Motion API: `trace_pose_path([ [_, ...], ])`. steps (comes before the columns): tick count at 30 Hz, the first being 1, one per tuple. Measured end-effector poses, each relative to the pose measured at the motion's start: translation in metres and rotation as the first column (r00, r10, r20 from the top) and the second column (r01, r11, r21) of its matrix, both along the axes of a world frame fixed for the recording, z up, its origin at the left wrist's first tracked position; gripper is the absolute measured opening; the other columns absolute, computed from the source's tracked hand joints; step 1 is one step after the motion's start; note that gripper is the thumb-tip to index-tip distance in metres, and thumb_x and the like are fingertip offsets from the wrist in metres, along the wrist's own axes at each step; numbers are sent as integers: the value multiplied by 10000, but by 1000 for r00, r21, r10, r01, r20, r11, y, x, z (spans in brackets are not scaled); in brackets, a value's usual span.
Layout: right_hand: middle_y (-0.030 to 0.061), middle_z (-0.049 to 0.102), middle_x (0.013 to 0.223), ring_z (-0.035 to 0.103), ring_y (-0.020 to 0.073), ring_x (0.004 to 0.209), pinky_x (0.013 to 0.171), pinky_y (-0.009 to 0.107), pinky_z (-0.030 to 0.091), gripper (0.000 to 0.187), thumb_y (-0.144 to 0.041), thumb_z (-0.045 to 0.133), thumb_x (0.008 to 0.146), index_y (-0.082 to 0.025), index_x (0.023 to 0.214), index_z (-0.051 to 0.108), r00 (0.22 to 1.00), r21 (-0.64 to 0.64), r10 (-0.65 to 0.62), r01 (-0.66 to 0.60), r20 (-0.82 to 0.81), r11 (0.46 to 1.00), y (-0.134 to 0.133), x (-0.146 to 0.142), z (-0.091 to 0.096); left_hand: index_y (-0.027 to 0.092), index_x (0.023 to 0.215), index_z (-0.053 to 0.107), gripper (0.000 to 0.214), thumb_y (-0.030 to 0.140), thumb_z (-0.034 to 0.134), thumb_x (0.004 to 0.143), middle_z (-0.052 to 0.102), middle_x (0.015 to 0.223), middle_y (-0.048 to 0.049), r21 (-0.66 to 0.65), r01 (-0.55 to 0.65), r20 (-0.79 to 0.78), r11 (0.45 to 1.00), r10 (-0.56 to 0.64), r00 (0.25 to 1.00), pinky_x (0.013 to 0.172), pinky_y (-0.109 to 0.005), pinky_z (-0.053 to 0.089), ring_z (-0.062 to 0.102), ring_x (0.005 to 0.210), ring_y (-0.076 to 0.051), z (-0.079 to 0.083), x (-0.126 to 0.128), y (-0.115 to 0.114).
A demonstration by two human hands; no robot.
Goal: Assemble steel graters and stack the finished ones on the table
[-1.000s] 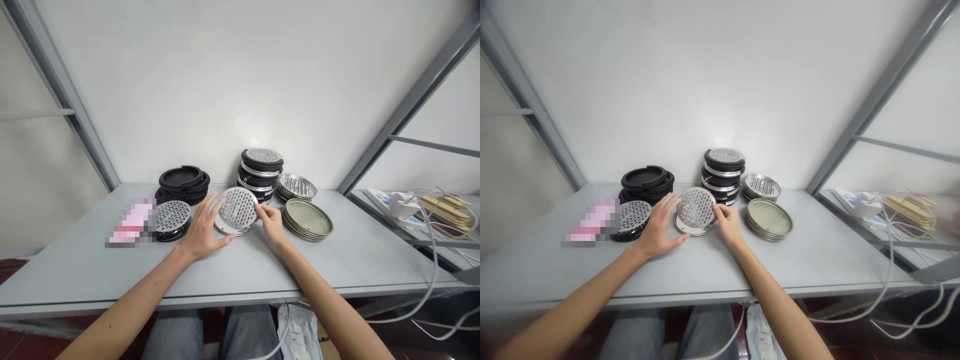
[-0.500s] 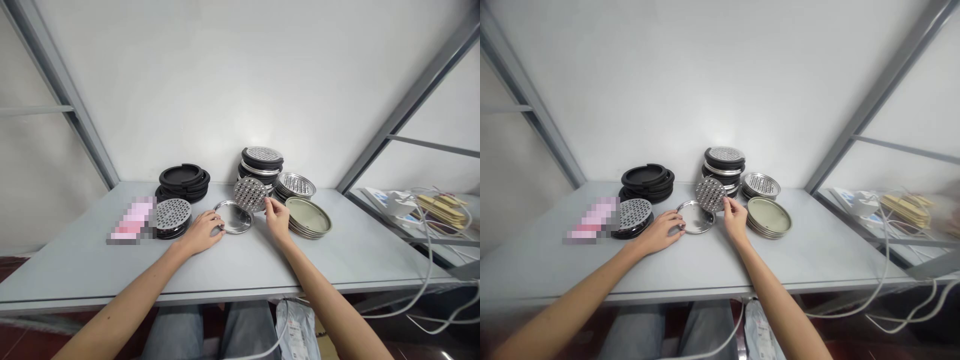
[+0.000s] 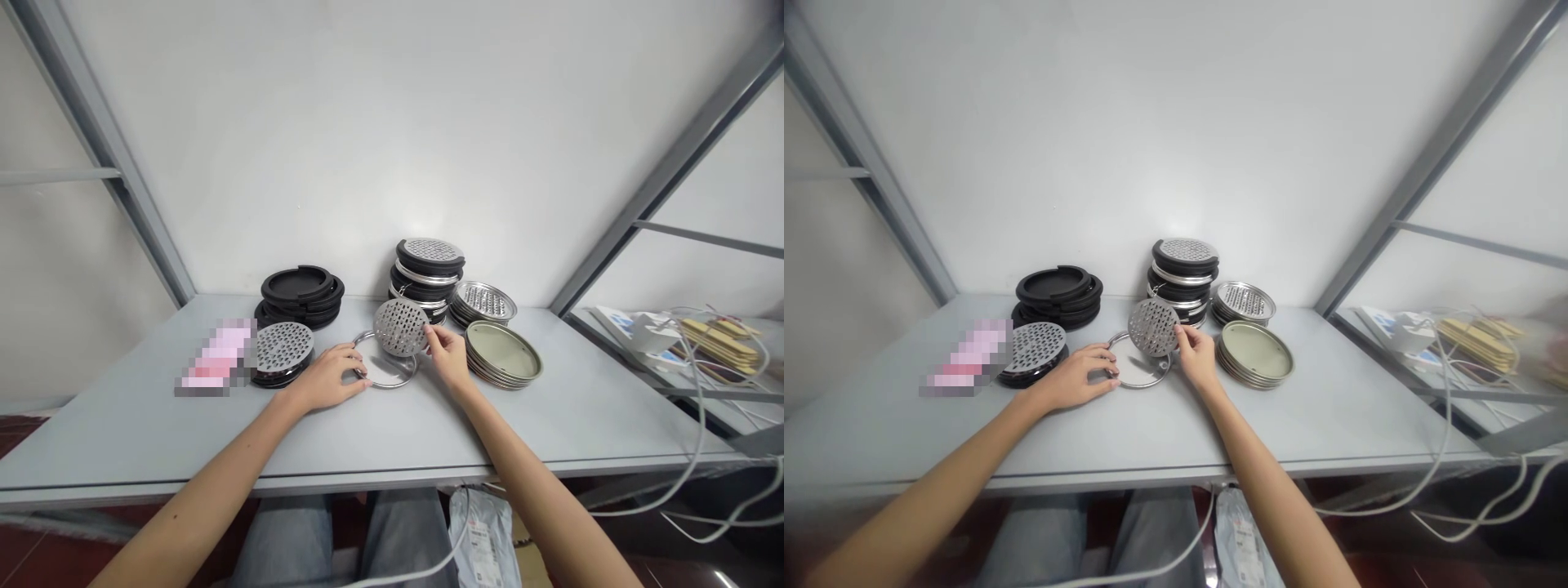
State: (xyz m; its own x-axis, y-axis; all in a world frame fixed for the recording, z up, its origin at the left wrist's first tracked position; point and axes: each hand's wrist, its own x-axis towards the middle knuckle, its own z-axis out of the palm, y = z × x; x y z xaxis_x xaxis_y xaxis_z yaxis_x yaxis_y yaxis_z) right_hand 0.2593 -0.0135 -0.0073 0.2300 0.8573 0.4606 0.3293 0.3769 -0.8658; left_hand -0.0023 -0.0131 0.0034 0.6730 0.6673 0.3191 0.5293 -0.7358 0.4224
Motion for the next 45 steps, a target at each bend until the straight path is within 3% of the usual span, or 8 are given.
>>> trace_pose_path([
  [4, 34, 640, 669, 502, 134, 548, 503, 249, 418, 467, -568, 569, 804, -126, 846, 710, 996, -74, 87, -88, -23, 993, 1, -1, -1, 257, 883, 742, 225, 355, 540, 891, 704, 1068, -38, -29, 27, 33, 999, -26, 999, 1019, -417, 456, 544, 1215, -261, 1, -2, 1],
  [9, 44, 662, 737, 511, 132, 576, 516, 248, 437, 465, -544, 553, 826, -128, 970, 702, 996, -48, 64, -67, -63, 997, 2, 1, 0, 248, 801, 742, 260, 314, 510, 901, 716, 1016, -35, -16, 51, 72, 999, -50, 996, 986, -393, 479, 595, 1149, -241, -1, -3, 5],
  [13, 61, 675, 867, 536, 140, 652, 579, 259, 455, 432, -497, 531, 862, -142, 1066, 668, 995, 23, 44, -42, -95, 999, 2, 4, 0, 221, 1013, 705, 249, 376, 590, 855, 620, 1234, -73, 29, -35, 105, 999, 32, 994, 1027, -388, 446, 576, 1166, -249, -1, -3, 3],
  [19, 59, 677, 900, 589, 169, 746, 674, 297, 487, 456, -532, 561, 828, -165, 1090, 631, 975, -51, 153, -163, -162, 985, 9, 6, -6, 213, 1467, 302, 992, 541, 769, 655, 359, 1492, -136, -19, -15, 52, 1000, 16, 998, 1113, -476, 343, 361, 1360, -339, -4, -4, 0],
  [26, 42, 672, 851, 585, 166, 720, 679, 292, 476, 418, -554, 600, 760, -179, 941, 634, 953, -165, 209, -247, -218, 955, 11, 1, -13, 221, 1515, 139, 1153, 594, 772, 627, 322, 1509, -160, -50, -6, 22, 999, 7, 1000, 1106, -515, 331, 321, 1378, -368, -5, -4, 0],
  [32, 43, 705, 856, 605, 193, 785, 776, 338, 478, 361, -485, 579, 775, -168, 917, 677, 961, -172, 259, -272, -92, 947, 10, -3, -14, 227, 1527, 59, 1205, 613, 762, 627, 218, 1555, -152, -20, -11, 21, 1000, 11, 1000, 1136, -526, 278, 233, 1417, -374, -3, -4, 0],
  [39, 77, 719, 1026, 619, 254, 989, 940, 424, 431, 320, -381, 519, 841, -187, 1000, 718, 955, -129, 247, -228, 166, 965, 11, 1, -14, 193, 1514, 173, 1133, 625, 747, 638, 227, 1548, -186, -61, -49, -30, 997, 47, 998, 1135, -548, 265, 209, 1426, -381, -15, -7, 4],
  [45, 88, 692, 1118, 610, 245, 1034, 978, 434, 423, 342, -351, 501, 867, -197, 1095, 702, 921, -115, 267, -243, 283, 963, 12, 6, -14, 213, 1511, 185, 1118, 610, 757, 637, 265, 1536, -174, -58, -55, -6, 997, 55, 998, 1125, -539, 295, 251, 1412, -376, -11, -6, 2],
])
